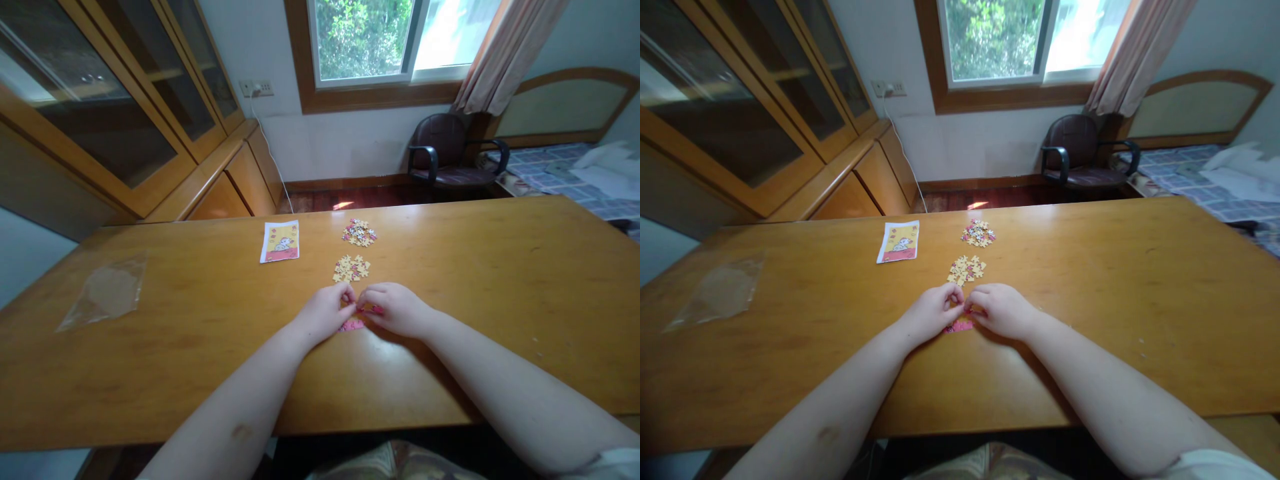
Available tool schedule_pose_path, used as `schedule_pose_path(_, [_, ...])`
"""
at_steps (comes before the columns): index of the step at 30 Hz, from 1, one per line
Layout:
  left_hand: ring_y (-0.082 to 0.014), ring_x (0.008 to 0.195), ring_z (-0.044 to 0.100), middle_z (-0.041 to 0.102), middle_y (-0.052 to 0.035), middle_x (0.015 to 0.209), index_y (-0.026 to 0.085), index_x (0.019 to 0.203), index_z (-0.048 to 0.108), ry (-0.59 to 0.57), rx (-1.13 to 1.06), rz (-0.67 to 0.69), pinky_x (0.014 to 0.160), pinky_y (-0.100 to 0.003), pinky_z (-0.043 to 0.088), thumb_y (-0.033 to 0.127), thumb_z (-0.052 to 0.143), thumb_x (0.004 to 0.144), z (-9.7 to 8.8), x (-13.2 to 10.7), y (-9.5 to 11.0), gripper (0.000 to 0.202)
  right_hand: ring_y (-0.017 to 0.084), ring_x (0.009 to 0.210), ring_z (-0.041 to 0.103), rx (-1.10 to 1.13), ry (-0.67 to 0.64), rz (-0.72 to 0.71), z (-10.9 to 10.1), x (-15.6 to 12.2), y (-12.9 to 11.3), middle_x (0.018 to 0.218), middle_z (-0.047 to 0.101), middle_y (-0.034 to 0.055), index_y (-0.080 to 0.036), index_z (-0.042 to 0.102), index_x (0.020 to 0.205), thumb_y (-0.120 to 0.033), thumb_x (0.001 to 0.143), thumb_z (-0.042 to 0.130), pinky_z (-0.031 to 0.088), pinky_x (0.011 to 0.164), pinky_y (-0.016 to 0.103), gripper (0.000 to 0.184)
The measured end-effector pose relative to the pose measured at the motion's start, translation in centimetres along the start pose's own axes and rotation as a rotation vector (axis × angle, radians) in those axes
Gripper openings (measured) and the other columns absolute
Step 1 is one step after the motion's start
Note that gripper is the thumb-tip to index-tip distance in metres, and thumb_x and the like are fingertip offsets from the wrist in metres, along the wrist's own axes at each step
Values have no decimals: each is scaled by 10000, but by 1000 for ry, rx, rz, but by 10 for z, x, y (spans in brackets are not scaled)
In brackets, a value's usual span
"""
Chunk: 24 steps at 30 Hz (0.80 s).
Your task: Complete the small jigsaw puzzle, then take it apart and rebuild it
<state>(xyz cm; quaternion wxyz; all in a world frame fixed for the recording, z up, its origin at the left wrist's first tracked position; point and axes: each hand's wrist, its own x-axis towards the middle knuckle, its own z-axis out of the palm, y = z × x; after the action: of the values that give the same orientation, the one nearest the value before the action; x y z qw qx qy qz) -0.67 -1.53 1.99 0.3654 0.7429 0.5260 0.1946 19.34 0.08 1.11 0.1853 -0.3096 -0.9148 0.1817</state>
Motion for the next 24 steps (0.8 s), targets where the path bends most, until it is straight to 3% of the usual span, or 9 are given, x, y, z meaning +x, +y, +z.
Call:
schedule_pose_path(5, [-115, 615, 536, 606, 22, 729, 186, 834, 550, -44, -95, -44, 564, -227, 416, 305, 579, 796, -1, 1, -1, 128, 149, 748, 613, -122, -14, -137, -6, -2, -2, 889, 699, 64, -200, 678, 857, -243, 914, 505, 420, 701, 270, 187])
schedule_pose_path(8, [-125, 665, 561, 630, 7, 794, 188, 888, 559, -54, -94, -24, 611, -242, 445, 304, 551, 824, -3, 0, 0, 133, 152, 739, 616, -182, -30, -173, -11, -4, -5, 893, 705, 63, -202, 695, 874, -241, 909, 512, 413, 695, 276, 191])
schedule_pose_path(14, [-226, 996, 563, 638, -52, 1029, 220, 990, 624, -56, 312, 143, 905, -346, 426, 371, 679, 757, -16, -7, 4, 284, 130, 664, 604, -128, -157, -48, -19, -6, -9, 811, 697, 35, -226, 736, 852, -297, 874, 564, 392, 612, 252, 188])
schedule_pose_path(18, [-235, 958, 565, 636, -59, 1000, 219, 968, 634, -108, 425, 135, 859, -337, 437, 491, 695, 727, -20, -10, 5, 368, 130, 669, 608, -91, -220, -10, -21, -5, -10, 824, 704, 24, -244, 755, 838, -287, 851, 578, 392, 604, 247, 182])
schedule_pose_path(24, [-244, 966, 562, 628, -49, 1004, 225, 986, 612, -144, 473, 128, 832, -336, 446, 424, 764, 645, -21, -12, 4, 423, 139, 712, 622, -91, -263, -8, -21, -4, -10, 860, 711, 21, -256, 759, 849, -231, 826, 580, 402, 624, 237, 182])
